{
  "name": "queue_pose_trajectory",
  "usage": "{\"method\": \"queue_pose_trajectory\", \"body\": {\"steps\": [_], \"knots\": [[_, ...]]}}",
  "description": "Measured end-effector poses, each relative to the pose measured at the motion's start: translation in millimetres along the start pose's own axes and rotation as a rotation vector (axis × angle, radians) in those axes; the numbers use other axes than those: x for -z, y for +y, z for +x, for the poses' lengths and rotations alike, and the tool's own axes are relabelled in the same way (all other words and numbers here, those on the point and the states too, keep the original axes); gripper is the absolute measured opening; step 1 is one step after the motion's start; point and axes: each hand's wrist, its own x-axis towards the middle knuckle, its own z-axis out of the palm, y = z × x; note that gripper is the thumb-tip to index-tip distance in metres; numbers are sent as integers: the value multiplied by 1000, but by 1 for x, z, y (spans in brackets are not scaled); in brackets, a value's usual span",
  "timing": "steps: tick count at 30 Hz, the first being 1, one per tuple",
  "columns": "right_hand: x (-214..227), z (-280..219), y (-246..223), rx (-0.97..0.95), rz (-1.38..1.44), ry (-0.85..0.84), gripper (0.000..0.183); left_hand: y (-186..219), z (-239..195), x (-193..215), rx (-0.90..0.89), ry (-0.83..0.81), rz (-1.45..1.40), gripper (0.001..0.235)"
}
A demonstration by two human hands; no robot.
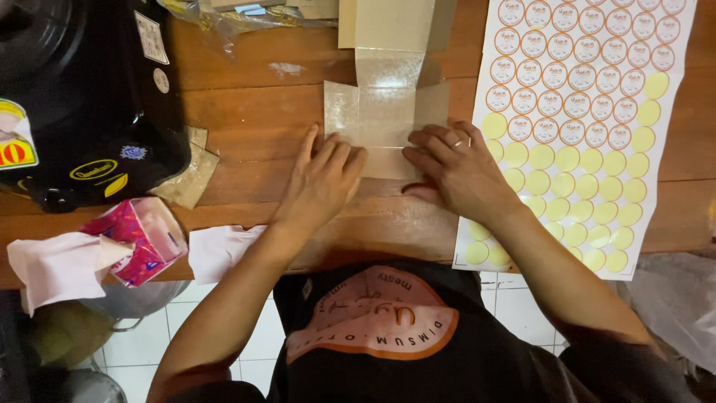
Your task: The person assembles flat cardboard pieces into small boxes by folding and taping the edges. They place each completed box into a stack on the table.
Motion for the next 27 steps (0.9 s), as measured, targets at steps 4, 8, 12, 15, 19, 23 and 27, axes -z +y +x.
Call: {"method": "queue_pose_trajectory", "body": {"steps": [4, 8, 12, 15, 19, 23, 27], "knots": [[-22, -2, 10, 40, -17, 105, 41, -5, 5, -6, -17, -109, 43, 44], [-22, 6, 8, 25, 22, 177, 30, -16, 15, -9, 138, -89, -252, 25], [-53, 0, 27, -100, -7, 160, 31, -26, 35, -8, 283, -146, -332, 30], [-46, 10, 26, -240, 102, 168, 27, -27, 39, -13, 321, -143, -139, 41], [-55, 14, 28, -316, 40, 134, 35, -15, 40, -28, 324, 37, 59, 58], [-45, 25, 2, -520, 39, 44, 72, 7, 38, -39, 110, 106, -106, 13], [-43, 26, -11, -636, 140, -16, 78, 16, 20, -43, 68, 244, -159, 20]]}}
